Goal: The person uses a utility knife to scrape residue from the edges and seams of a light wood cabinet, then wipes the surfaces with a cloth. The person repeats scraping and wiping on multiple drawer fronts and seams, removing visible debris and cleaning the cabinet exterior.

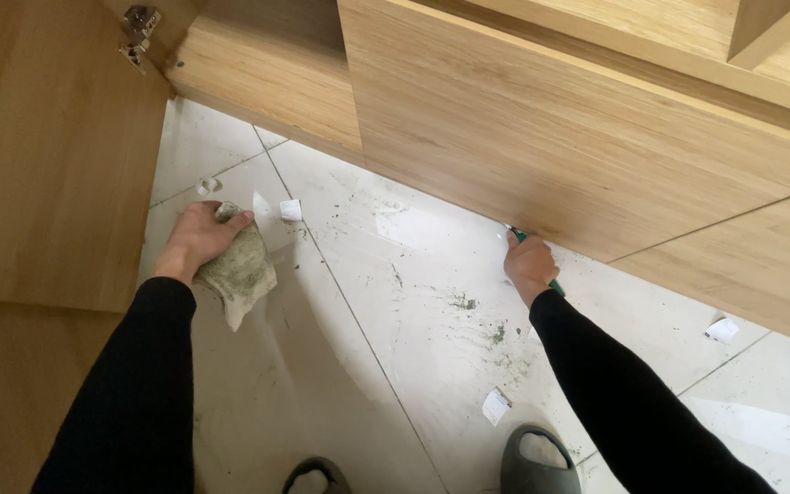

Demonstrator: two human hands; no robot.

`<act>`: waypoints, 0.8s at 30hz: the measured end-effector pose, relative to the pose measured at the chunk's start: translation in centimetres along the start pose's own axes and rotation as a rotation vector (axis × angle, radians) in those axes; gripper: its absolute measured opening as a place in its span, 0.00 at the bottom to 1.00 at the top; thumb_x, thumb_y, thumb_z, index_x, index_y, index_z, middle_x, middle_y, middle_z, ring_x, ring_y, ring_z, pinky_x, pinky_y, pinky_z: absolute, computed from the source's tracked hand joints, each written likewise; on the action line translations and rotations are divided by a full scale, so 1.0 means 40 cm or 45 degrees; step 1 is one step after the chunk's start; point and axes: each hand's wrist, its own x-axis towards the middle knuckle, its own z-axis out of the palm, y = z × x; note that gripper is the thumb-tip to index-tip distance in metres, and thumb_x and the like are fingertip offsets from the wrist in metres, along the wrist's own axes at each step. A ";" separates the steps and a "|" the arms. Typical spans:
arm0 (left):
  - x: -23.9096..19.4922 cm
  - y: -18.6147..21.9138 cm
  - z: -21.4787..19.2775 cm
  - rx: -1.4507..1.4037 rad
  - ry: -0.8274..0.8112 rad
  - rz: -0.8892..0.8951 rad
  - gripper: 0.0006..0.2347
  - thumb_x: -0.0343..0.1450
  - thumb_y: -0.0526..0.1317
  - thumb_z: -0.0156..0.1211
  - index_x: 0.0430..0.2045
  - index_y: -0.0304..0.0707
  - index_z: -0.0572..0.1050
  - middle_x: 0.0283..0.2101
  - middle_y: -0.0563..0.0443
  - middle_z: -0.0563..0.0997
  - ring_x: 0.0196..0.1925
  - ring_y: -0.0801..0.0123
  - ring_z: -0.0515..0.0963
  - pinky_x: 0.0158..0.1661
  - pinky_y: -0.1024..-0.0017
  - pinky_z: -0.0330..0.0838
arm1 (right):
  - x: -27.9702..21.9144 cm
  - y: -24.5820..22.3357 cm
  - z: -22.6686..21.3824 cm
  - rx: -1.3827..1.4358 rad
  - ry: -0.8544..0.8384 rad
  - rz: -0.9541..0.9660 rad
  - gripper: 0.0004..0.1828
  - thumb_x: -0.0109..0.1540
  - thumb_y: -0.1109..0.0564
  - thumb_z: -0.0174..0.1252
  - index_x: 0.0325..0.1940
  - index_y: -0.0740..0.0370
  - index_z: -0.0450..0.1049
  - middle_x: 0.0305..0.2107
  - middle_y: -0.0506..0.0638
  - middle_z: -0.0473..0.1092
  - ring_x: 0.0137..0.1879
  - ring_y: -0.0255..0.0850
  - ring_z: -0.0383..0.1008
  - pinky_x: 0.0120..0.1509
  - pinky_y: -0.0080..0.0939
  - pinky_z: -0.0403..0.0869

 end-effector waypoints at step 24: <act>-0.054 0.054 -0.044 0.004 -0.028 0.018 0.40 0.79 0.63 0.66 0.79 0.25 0.74 0.75 0.22 0.81 0.79 0.33 0.77 0.71 0.38 0.77 | -0.203 0.004 -0.353 -0.723 0.534 -0.930 0.25 0.83 0.30 0.50 0.50 0.45 0.83 0.22 0.44 0.81 0.30 0.41 0.88 0.38 0.41 0.83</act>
